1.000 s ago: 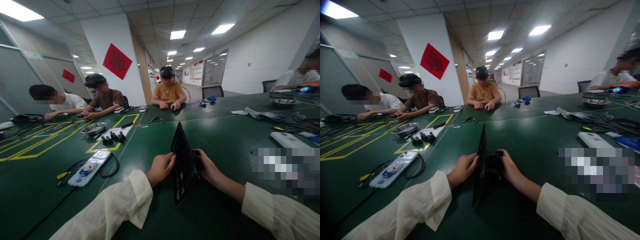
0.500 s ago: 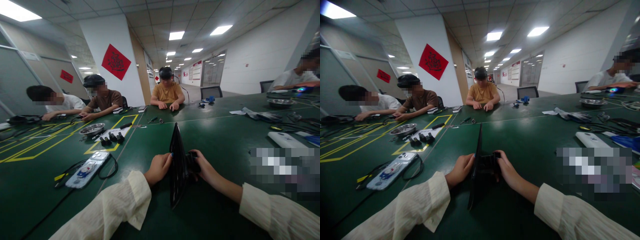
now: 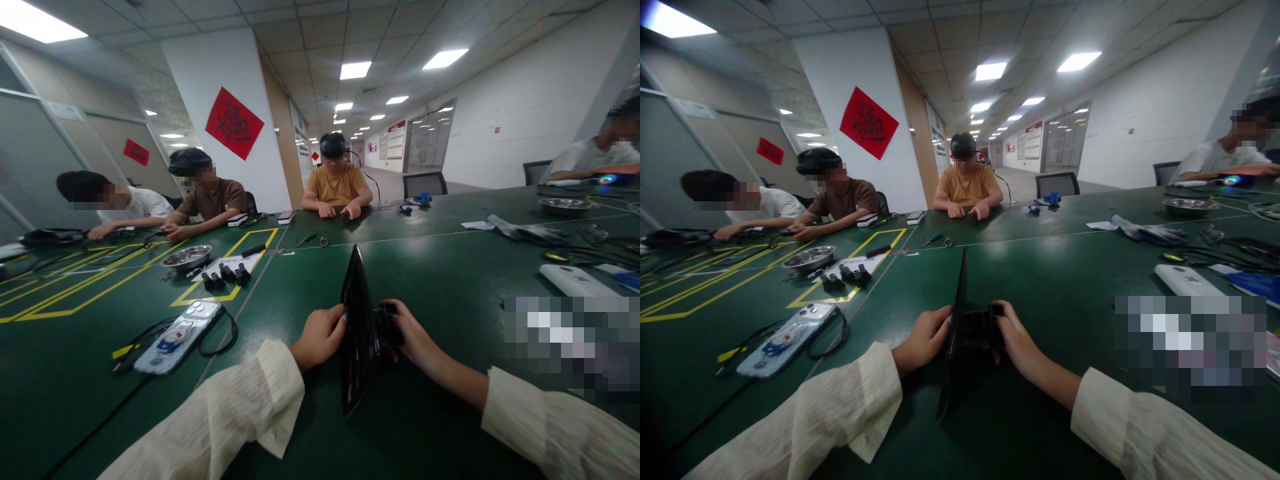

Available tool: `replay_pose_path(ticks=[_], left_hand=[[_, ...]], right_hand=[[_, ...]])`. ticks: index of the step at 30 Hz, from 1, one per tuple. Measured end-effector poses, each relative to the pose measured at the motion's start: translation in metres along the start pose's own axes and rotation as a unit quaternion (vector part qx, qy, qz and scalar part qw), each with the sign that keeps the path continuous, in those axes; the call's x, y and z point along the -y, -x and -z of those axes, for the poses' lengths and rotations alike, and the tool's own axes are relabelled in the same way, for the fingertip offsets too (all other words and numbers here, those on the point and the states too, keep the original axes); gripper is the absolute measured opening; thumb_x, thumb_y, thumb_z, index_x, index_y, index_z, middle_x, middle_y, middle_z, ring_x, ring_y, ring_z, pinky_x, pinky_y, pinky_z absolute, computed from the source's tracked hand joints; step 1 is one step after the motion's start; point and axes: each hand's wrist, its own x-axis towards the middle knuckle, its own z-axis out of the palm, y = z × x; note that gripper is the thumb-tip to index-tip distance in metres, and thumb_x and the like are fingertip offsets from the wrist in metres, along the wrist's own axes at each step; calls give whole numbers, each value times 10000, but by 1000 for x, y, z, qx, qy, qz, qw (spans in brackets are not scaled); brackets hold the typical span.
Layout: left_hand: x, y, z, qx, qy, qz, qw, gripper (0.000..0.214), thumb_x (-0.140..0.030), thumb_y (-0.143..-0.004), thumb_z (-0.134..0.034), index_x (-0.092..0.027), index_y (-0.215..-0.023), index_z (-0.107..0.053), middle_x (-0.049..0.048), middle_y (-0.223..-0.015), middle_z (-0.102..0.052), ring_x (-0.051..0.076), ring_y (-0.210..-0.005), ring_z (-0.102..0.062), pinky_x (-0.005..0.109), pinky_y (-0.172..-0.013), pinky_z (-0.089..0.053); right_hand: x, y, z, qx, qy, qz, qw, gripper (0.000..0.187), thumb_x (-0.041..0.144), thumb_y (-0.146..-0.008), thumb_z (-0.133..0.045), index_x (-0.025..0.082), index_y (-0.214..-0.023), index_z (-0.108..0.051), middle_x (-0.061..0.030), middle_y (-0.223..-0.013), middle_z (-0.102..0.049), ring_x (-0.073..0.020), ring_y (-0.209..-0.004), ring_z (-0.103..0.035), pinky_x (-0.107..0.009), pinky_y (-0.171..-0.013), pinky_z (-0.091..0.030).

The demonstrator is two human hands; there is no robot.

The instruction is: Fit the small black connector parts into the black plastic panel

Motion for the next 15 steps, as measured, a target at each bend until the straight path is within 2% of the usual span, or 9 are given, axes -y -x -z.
replay_pose_path(ticks=[8,15], left_hand=[[2,1,-1,13,-3,17,1000,381,-364,-904,-150,-173,-770,-452,3,-627,-518,132,-567,-504,226,-563,-346],[1,0,0,14,-19,1,1000,348,-370,-886,-195,-173,-741,-442,11,-629,-516,141,-578,-515,228,-562,-340]], right_hand=[[-4,-4,2,-1,4,-11,1000,355,347,-764,-374,234,-1097,-323,19,-685,-532,-125,-446,-531,-199,-308,-352],[-2,-3,2,2,-4,-10,1000,355,349,-767,-372,240,-1100,-314,22,-688,-522,-123,-463,-537,-193,-312,-364]])
